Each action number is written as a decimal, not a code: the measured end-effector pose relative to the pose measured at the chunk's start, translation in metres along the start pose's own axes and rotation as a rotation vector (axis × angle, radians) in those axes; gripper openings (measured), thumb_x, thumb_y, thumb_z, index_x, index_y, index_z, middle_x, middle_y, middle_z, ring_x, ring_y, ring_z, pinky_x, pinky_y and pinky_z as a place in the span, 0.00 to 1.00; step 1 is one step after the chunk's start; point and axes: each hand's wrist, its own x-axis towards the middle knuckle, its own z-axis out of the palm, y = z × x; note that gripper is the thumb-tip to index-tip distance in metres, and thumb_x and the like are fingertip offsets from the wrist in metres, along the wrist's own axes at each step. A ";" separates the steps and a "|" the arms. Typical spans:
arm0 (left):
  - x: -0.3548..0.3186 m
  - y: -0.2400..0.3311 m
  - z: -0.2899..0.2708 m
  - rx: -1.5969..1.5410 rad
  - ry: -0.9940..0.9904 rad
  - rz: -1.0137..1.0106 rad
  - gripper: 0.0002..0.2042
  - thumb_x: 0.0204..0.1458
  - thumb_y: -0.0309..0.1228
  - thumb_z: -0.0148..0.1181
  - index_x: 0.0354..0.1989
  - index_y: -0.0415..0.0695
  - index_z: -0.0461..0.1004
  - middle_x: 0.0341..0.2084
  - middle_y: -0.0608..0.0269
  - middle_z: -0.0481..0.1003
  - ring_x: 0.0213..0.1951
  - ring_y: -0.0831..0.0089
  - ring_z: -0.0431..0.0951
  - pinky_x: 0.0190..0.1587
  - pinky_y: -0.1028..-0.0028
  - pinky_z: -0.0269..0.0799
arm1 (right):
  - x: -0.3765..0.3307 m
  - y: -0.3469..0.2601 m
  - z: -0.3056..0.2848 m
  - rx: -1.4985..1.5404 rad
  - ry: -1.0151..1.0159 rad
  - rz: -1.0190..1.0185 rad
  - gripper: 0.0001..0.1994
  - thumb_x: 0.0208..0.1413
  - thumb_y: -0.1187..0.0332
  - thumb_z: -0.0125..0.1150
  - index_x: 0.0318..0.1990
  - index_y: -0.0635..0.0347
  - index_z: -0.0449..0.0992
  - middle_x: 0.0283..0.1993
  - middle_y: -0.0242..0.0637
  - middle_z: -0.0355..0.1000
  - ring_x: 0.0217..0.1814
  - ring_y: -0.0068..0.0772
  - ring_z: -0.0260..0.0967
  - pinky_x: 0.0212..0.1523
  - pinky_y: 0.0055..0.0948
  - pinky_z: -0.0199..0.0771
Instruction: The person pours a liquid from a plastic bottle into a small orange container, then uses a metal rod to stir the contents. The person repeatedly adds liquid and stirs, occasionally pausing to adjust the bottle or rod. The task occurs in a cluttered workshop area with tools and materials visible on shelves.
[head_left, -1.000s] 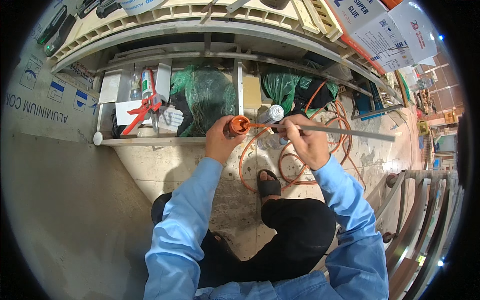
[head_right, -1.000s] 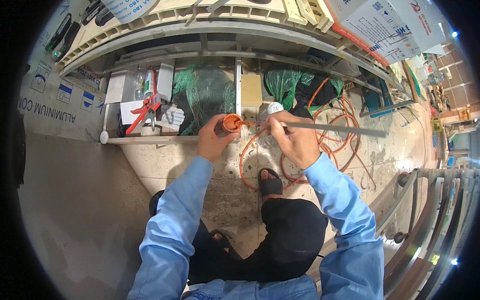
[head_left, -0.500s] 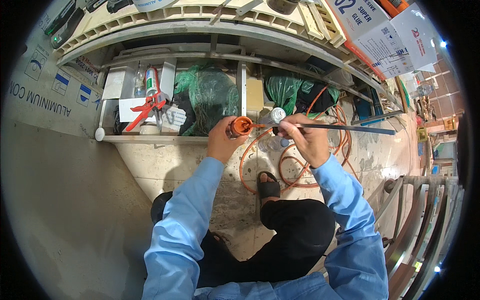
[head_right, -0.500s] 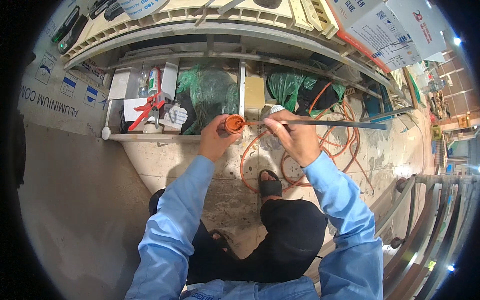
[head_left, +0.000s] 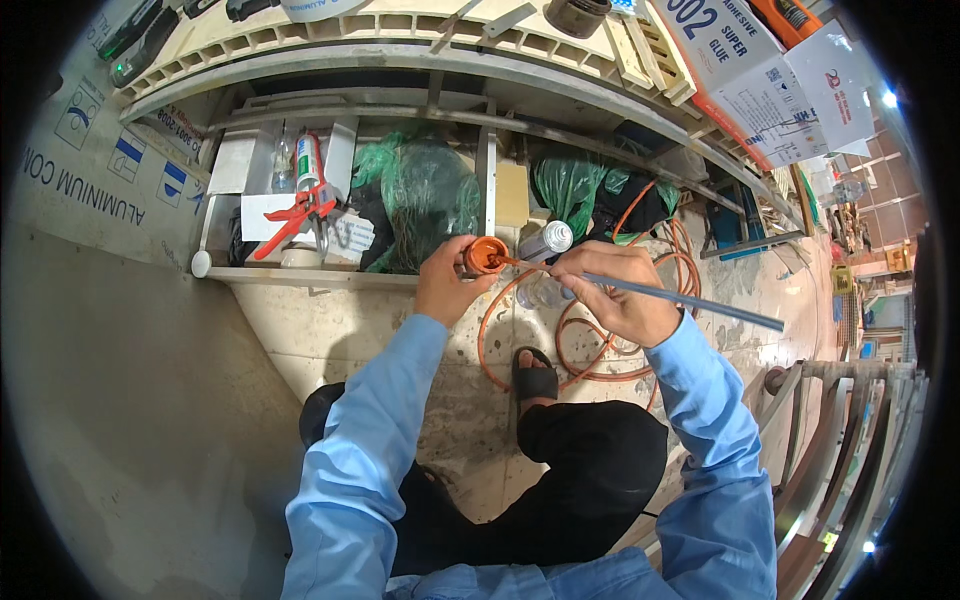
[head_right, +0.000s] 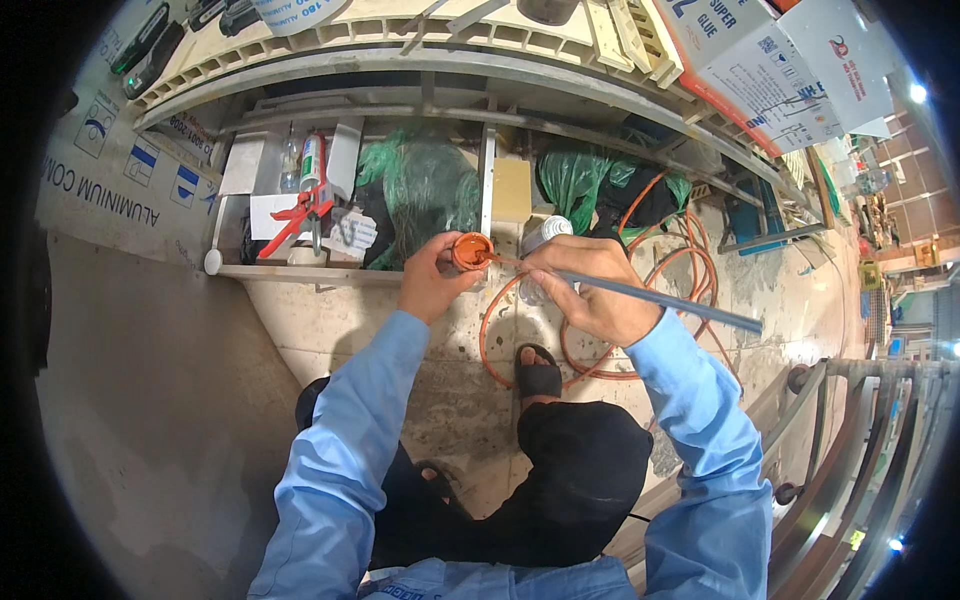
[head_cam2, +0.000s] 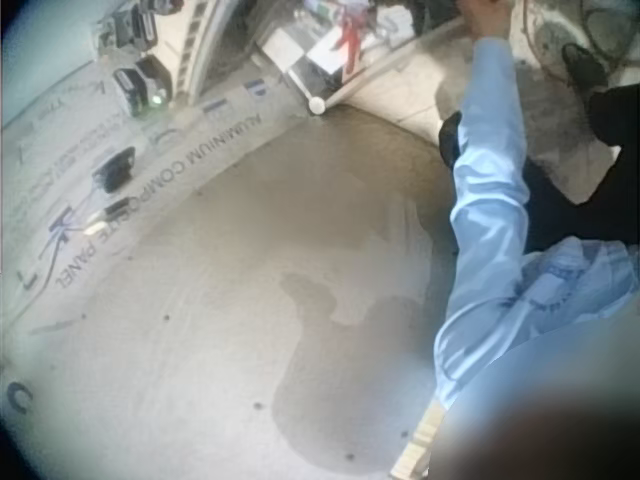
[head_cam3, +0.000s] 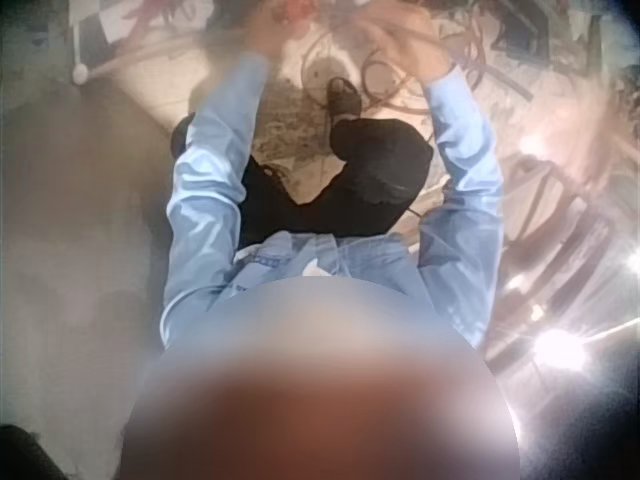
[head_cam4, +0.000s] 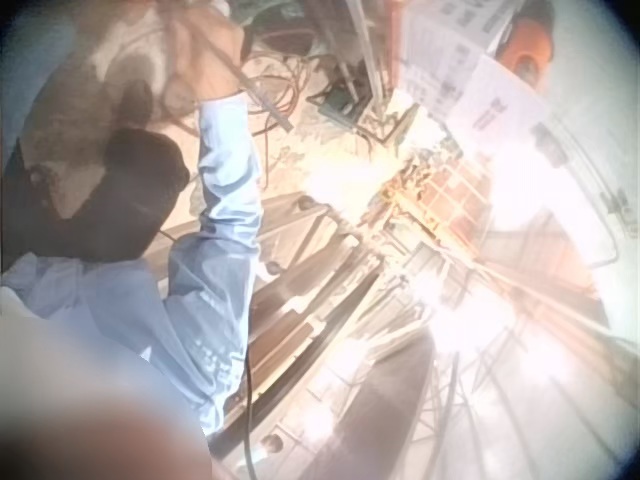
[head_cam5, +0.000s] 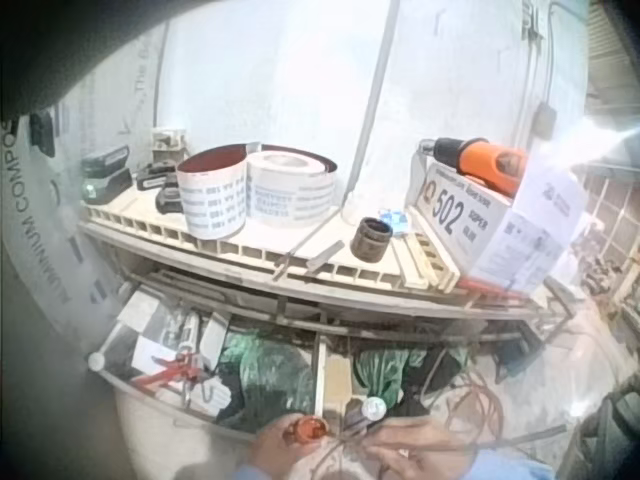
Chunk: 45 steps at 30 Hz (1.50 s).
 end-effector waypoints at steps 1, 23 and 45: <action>0.000 0.000 0.000 0.011 -0.003 0.007 0.31 0.44 0.26 0.80 0.59 0.39 0.75 0.48 0.60 0.83 0.50 0.72 0.83 0.58 0.69 0.77 | 0.002 -0.001 0.001 -0.013 -0.010 0.024 0.06 0.60 0.79 0.66 0.43 0.69 0.83 0.38 0.49 0.81 0.39 0.47 0.82 0.39 0.37 0.80; 0.001 -0.004 0.003 0.076 -0.003 0.071 0.32 0.41 0.26 0.81 0.58 0.45 0.77 0.48 0.64 0.83 0.48 0.73 0.83 0.52 0.69 0.77 | 0.006 0.002 0.018 0.032 0.030 -0.018 0.05 0.61 0.77 0.66 0.42 0.68 0.84 0.33 0.45 0.82 0.33 0.40 0.82 0.34 0.33 0.81; 0.000 -0.005 0.002 -0.030 -0.041 0.104 0.31 0.41 0.27 0.81 0.58 0.45 0.77 0.48 0.64 0.83 0.47 0.72 0.82 0.50 0.69 0.76 | 0.016 0.023 0.043 0.075 0.016 0.085 0.06 0.60 0.76 0.66 0.43 0.66 0.85 0.34 0.48 0.82 0.35 0.42 0.83 0.37 0.35 0.81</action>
